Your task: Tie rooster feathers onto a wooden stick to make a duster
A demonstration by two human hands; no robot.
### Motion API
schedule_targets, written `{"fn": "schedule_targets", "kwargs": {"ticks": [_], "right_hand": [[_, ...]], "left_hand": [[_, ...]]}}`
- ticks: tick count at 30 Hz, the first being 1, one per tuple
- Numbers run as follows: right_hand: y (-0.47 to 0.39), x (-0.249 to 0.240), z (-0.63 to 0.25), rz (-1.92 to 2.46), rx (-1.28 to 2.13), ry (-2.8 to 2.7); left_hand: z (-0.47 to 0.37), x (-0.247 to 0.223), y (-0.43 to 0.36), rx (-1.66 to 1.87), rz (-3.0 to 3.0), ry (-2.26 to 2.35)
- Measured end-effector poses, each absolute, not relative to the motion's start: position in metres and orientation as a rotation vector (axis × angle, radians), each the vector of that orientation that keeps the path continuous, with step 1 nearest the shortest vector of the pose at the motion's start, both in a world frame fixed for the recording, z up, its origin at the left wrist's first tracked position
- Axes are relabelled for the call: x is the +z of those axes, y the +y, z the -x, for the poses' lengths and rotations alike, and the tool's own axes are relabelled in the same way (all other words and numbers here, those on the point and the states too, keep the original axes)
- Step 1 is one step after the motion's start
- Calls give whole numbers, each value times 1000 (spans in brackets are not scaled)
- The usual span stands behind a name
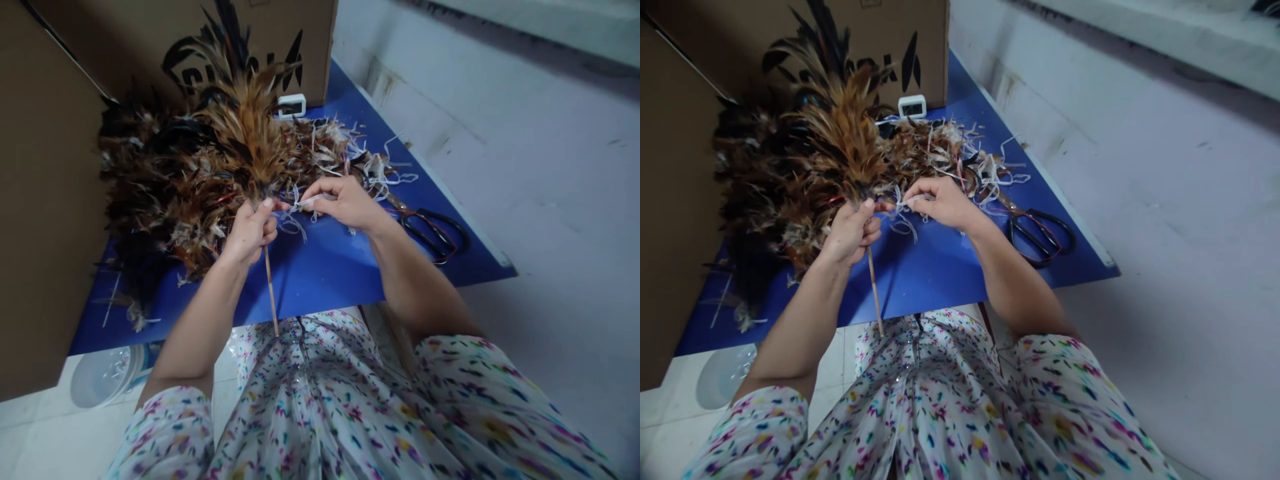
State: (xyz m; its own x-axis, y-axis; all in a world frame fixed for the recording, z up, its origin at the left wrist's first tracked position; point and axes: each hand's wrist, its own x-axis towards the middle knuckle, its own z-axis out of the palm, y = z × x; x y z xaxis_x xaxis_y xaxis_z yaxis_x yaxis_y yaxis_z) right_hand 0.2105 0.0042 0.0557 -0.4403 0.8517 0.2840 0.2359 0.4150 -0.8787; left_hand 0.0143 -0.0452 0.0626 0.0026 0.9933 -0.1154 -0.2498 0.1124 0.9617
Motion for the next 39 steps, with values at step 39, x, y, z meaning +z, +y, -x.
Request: {"fn": "schedule_targets", "kwargs": {"ticks": [39], "right_hand": [[-4, 40, -176, 1004, 1064, -2046]], "left_hand": [[-26, 55, -47, 1169, -868, 1160]]}}
